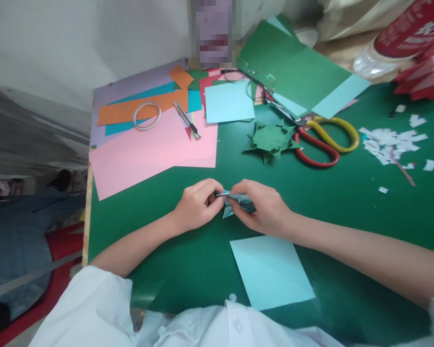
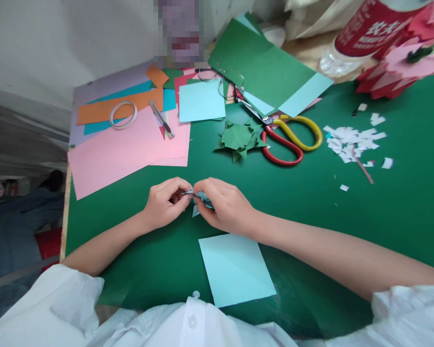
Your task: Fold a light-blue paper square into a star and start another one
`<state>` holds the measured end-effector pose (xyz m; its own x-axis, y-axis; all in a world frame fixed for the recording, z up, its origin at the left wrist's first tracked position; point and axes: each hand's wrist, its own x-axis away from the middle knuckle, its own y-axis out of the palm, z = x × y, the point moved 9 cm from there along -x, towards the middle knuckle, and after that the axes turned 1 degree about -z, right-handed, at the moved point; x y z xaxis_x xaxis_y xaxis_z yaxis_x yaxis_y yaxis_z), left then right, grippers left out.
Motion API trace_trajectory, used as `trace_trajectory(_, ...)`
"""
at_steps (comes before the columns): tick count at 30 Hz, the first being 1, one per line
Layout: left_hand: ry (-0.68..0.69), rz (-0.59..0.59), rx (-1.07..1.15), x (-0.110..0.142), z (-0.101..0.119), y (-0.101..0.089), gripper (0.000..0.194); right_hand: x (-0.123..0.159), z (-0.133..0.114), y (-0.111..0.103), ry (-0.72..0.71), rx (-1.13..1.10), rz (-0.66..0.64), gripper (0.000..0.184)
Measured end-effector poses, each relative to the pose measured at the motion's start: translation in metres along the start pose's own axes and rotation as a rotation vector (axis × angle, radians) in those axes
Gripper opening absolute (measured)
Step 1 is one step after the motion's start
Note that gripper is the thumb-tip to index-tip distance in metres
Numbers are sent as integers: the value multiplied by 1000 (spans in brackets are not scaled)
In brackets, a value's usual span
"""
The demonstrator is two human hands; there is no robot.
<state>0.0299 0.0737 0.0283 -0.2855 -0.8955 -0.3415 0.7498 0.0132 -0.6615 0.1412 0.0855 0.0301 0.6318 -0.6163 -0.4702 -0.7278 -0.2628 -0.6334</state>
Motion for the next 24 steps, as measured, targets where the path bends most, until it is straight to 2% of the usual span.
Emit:
trace_trajectory(4, 43, 0, -25, 0, 5, 1, 9, 1, -3, -1, -20, 18, 10, 14)
trace_trajectory(12, 104, 7, -35, 3, 10, 1, 11, -1, 3, -3, 62, 16, 5, 13)
trace_trajectory(24, 24, 14, 39, 2, 5, -2, 12, 1, 11, -4, 179, -8, -2, 8)
